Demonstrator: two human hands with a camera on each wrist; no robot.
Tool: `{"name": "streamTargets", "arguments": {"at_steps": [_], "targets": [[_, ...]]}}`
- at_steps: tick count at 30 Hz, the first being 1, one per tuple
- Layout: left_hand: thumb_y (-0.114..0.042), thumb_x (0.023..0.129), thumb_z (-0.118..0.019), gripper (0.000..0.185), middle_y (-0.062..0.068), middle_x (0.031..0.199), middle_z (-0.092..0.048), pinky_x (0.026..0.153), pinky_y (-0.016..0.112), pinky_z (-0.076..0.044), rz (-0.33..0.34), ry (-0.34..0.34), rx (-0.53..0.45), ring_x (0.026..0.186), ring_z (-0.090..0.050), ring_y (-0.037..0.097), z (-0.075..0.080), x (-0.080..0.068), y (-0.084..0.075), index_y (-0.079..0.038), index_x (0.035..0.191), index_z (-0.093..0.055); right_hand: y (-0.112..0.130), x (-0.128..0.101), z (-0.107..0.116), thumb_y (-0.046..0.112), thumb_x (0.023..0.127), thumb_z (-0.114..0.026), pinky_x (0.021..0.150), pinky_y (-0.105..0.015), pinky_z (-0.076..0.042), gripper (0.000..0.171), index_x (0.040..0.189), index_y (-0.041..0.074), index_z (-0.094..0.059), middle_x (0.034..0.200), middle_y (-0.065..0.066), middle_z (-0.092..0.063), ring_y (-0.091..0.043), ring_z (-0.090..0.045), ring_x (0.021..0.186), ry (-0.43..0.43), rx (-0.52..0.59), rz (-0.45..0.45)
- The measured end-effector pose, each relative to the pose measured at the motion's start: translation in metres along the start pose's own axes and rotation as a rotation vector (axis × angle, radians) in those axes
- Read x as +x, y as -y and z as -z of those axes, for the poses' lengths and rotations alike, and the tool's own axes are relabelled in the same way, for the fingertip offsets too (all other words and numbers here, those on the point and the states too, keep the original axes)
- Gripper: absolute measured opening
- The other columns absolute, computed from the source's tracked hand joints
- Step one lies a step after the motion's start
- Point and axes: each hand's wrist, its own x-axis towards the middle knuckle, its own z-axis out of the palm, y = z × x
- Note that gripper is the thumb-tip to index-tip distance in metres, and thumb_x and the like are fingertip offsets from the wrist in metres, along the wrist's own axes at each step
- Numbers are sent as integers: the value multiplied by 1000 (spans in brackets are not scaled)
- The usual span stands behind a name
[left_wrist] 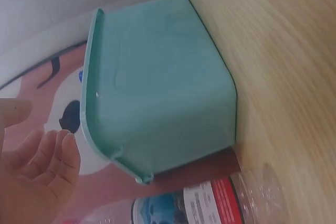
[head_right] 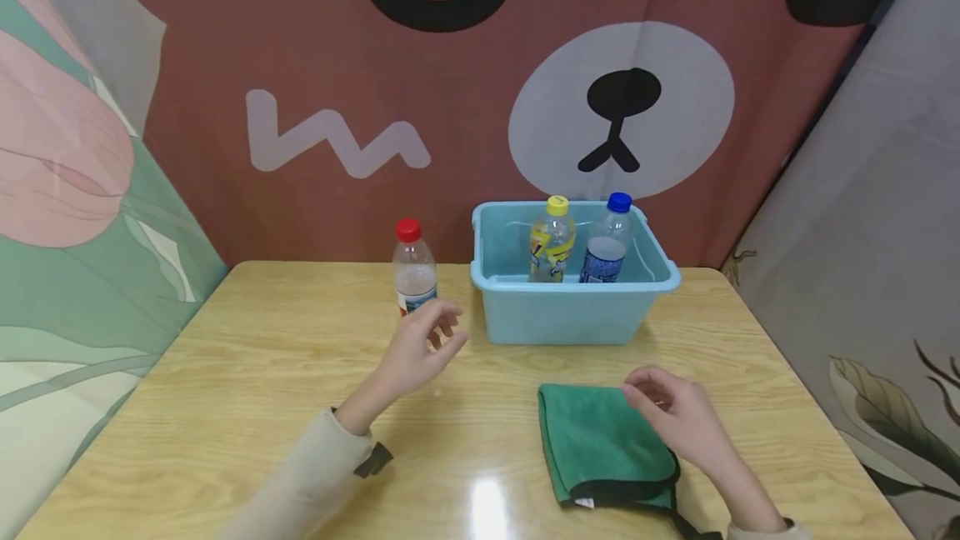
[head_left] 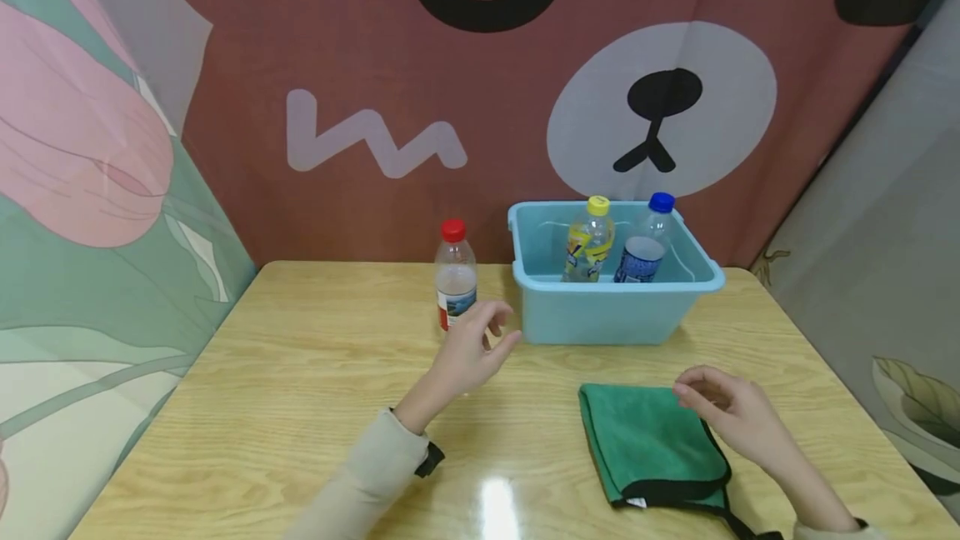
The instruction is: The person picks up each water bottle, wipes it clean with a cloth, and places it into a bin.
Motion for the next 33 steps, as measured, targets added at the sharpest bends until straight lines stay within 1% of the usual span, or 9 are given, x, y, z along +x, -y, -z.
{"name": "streamTargets", "arguments": {"at_steps": [4,8,12,15,19,23,27,31,33], "targets": [[-8,82,-67,23,6,83,-55,52,22,-47,15,-24,20,71,-53,15,7,-7,6,-2,101,-56,-4,-1,-6,14,90,-58,55,-24,-50,19,106,4,-61,91,-6,-65,-2,-59,76,119,-1,51],[-8,81,-67,23,3,82,-55,52,24,-48,30,-20,31,71,-54,18,12,-15,10,-2,100,-56,-7,-2,-9,19,89,-59,56,-24,-50,30,113,1,-58,99,-10,-64,-3,-59,81,227,-15,85],[-7,81,-68,23,2,82,-54,52,25,-48,57,-28,30,71,-54,20,17,-24,15,-2,101,-56,-8,-1,-12,26,88,-60,61,-25,-50,42,118,-2,-55,109,-15,-61,-17,-61,88,327,-47,108],[-6,80,-68,23,2,82,-53,51,26,-49,67,-45,23,71,-54,20,20,-29,18,-3,100,-56,-9,-1,-15,33,86,-62,63,-28,-51,52,121,-4,-53,114,-18,-58,-30,-59,93,391,-72,117],[-6,81,-68,23,4,86,-56,51,27,-50,82,-57,22,73,-55,18,25,-32,19,-4,100,-56,-13,-2,-19,43,81,-64,71,-39,-52,64,123,-5,-51,118,-20,-56,-37,-56,100,428,-120,116],[-4,80,-69,24,5,89,-58,52,26,-49,127,-89,21,75,-55,19,31,-33,21,-4,101,-56,-15,-4,-22,52,76,-65,81,-51,-47,74,124,-3,-50,120,-21,-54,-40,-51,107,449,-167,100],[-3,80,-68,25,7,90,-59,52,28,-50,164,-110,20,77,-56,19,36,-34,28,-2,102,-57,-16,-4,-25,54,71,-67,83,-57,-43,80,124,-3,-50,122,-23,-51,-45,-47,110,493,-169,91],[-3,81,-67,23,10,89,-60,53,33,-51,174,-135,18,77,-56,20,40,-34,34,0,101,-57,-16,-5,-29,57,66,-70,81,-61,-42,86,125,-2,-50,124,-26,-47,-49,-41,111,546,-191,82],[-4,81,-67,22,9,89,-60,53,31,-51,180,-145,6,77,-57,22,43,-34,35,0,100,-57,-15,-6,-30,58,63,-71,79,-61,-42,89,126,-1,-50,125,-27,-45,-50,-39,111,567,-208,84]]}}
